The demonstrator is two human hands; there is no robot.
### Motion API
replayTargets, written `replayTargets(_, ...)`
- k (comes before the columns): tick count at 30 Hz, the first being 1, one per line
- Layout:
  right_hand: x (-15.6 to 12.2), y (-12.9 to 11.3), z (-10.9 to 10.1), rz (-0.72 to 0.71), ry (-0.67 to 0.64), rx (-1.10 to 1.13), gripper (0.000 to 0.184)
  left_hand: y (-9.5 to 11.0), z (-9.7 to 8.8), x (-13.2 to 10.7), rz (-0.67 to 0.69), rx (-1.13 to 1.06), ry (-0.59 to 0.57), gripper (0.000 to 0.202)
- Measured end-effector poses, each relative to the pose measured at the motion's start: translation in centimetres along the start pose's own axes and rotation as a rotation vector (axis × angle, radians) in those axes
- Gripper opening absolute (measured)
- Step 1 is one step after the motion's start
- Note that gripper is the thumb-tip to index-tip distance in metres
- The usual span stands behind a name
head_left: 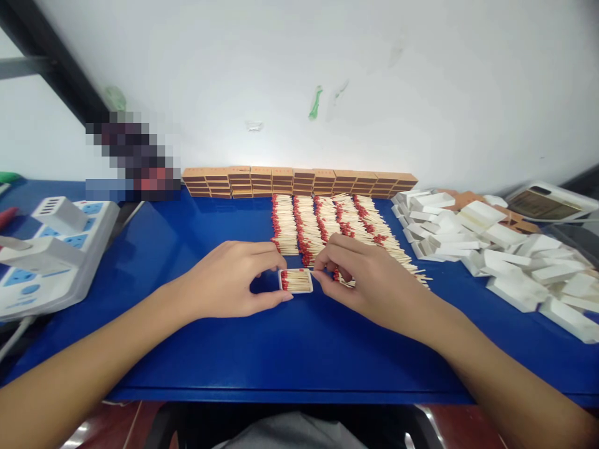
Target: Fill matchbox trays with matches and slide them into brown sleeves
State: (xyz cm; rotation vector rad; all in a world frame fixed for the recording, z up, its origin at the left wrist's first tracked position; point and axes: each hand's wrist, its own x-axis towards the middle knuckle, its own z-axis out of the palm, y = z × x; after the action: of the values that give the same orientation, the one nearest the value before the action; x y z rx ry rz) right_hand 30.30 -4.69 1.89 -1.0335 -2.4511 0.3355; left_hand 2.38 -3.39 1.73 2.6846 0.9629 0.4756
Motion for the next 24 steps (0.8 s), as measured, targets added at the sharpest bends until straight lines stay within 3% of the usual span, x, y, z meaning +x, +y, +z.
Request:
replayTargets(19,0.04,-0.15,0.05,0.001,-0.001,0.003,0.010,-0.27,0.10,0.03,0.000,0.013,0.008,0.026)
replayTargets(24,-0.09,0.40,0.10,0.035,-0.031,-0.082,0.011,-0.28,0.11,0.02,0.006,0.015,0.010,0.026)
